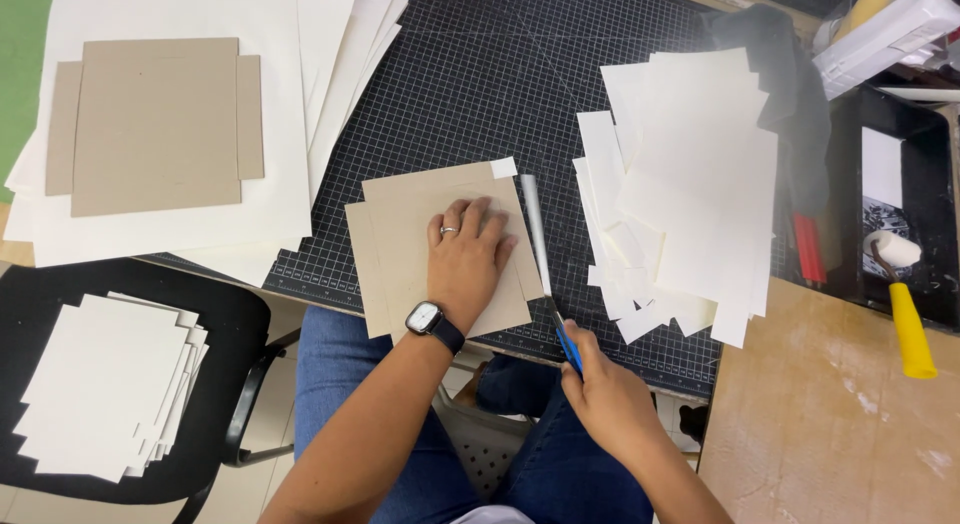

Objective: Trimming excess paper from cardboard templates using a utility knife

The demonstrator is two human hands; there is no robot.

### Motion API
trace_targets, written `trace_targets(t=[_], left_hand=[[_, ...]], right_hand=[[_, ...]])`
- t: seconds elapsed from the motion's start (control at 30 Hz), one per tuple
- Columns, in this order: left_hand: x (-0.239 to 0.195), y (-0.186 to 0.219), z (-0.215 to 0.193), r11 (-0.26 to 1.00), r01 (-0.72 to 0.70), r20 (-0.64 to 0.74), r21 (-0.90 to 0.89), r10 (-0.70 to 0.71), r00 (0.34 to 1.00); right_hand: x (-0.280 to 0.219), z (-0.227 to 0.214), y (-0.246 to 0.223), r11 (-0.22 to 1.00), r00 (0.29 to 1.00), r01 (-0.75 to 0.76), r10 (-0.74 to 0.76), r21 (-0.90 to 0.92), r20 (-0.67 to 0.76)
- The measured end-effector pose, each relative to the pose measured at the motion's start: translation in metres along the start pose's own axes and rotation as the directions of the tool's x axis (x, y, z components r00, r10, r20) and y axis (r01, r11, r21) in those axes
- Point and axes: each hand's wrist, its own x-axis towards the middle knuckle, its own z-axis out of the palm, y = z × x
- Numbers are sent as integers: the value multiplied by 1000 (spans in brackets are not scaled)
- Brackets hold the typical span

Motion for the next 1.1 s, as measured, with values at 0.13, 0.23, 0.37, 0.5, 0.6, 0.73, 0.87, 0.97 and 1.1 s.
trace_targets(t=[0.13,0.23,0.37,0.5,0.6,0.73,0.87,0.97,1.1], left_hand=[[-1,-2,1,1000,-9,3,-9,9,1000],[3,-4,-1,999,-5,11,-40,6,1000],[0,-5,3,996,55,91,-67,-49,995],[-7,-8,-17,956,177,67,-233,-166,984],[-30,-13,-77,826,373,39,-422,-394,918],[-47,-5,-146,574,586,150,-572,-629,763],[-56,-20,-144,205,618,310,-759,-721,620],[-42,-32,-136,61,575,346,-816,-745,570],[-27,-42,-141,-96,717,565,-690,-690,452]], right_hand=[[-10,-16,-1,997,997,-62,60,54,39],[-11,-58,-17,995,983,-104,102,7,154],[7,-81,-34,993,997,-74,71,94,35],[33,-66,-26,998,997,17,-13,54,-72],[24,-67,-16,968,968,-156,190,198,-166],[25,-72,-45,930,931,-124,230,347,-285],[42,-47,-80,892,920,80,106,445,-378],[44,-40,-88,897,907,168,22,409,-420],[5,-41,-92,850,928,201,-6,487,-373]])
